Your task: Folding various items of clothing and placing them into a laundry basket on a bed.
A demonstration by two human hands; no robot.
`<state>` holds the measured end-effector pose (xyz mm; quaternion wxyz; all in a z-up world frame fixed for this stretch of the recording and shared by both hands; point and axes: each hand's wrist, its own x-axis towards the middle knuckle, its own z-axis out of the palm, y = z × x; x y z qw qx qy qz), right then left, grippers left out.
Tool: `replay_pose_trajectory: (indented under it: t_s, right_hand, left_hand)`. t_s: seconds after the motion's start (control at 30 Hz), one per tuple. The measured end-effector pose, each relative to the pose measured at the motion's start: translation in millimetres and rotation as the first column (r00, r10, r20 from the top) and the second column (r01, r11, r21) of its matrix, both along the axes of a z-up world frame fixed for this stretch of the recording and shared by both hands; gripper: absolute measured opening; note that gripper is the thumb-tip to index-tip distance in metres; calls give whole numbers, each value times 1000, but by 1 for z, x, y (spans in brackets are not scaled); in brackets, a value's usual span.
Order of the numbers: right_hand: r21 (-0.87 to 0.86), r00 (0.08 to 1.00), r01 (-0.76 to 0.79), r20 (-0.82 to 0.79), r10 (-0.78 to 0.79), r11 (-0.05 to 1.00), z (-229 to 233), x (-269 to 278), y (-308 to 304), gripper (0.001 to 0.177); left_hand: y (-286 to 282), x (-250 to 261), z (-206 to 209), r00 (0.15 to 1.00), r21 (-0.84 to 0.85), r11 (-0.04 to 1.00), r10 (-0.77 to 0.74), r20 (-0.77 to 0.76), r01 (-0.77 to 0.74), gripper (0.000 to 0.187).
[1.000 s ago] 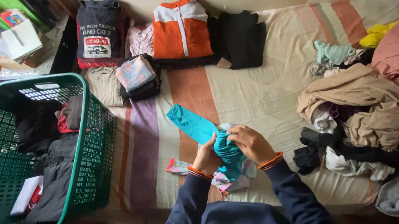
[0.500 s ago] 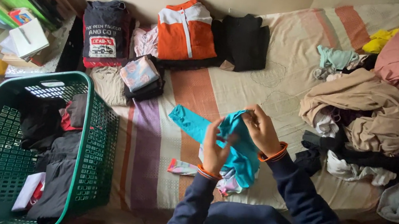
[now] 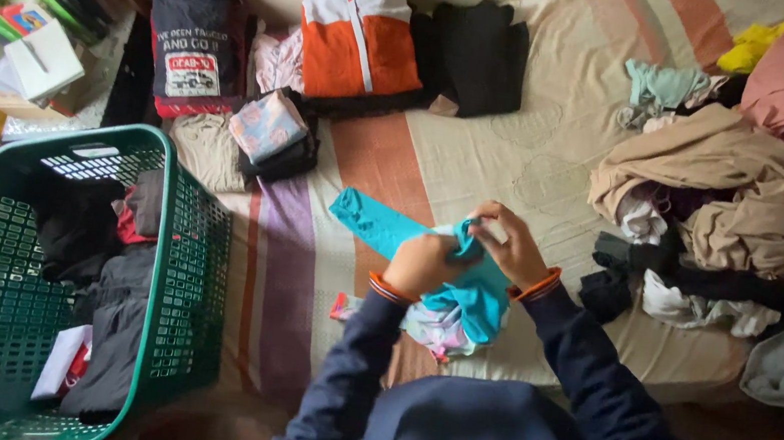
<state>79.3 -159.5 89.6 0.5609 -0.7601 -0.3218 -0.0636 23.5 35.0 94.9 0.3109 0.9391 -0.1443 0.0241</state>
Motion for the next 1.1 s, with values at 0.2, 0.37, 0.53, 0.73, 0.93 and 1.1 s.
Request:
replay_pose_trajectory:
  t_s: [0.2, 0.37, 0.53, 0.73, 0.93, 1.1]
  right_hand:
    - [-417, 962, -95, 194, 191, 904, -73, -7, -7, 51]
    - [-656, 992, -54, -120, -34, 752, -270, 22, -69, 44]
    - [-680, 938, 113, -169, -304, 724, -340, 16, -92, 74]
    - [-552, 502, -18, -726, -470, 833, -415, -29, -79, 133]
    - [-347, 140, 28, -927, -347, 937, -342, -30, -21, 77]
    - [238, 346, 463, -935, 74, 854, -304, -1, 26, 29]
  left_hand:
    - [56, 42, 62, 984, -731, 676, -50, -169, -91, 25]
    - [147, 90, 51, 984, -840, 531, 179, -22, -115, 24]
    - [175, 107, -61, 764, -468, 875, 386, 518, -125, 71]
    - [71, 16, -243, 927, 344, 939, 119, -357, 11, 44]
    - [-16, -68, -265, 838, 49, 983, 178, -516, -178, 125]
    - [-19, -50, -290, 798, -196, 878, 277, -536, -436, 81]
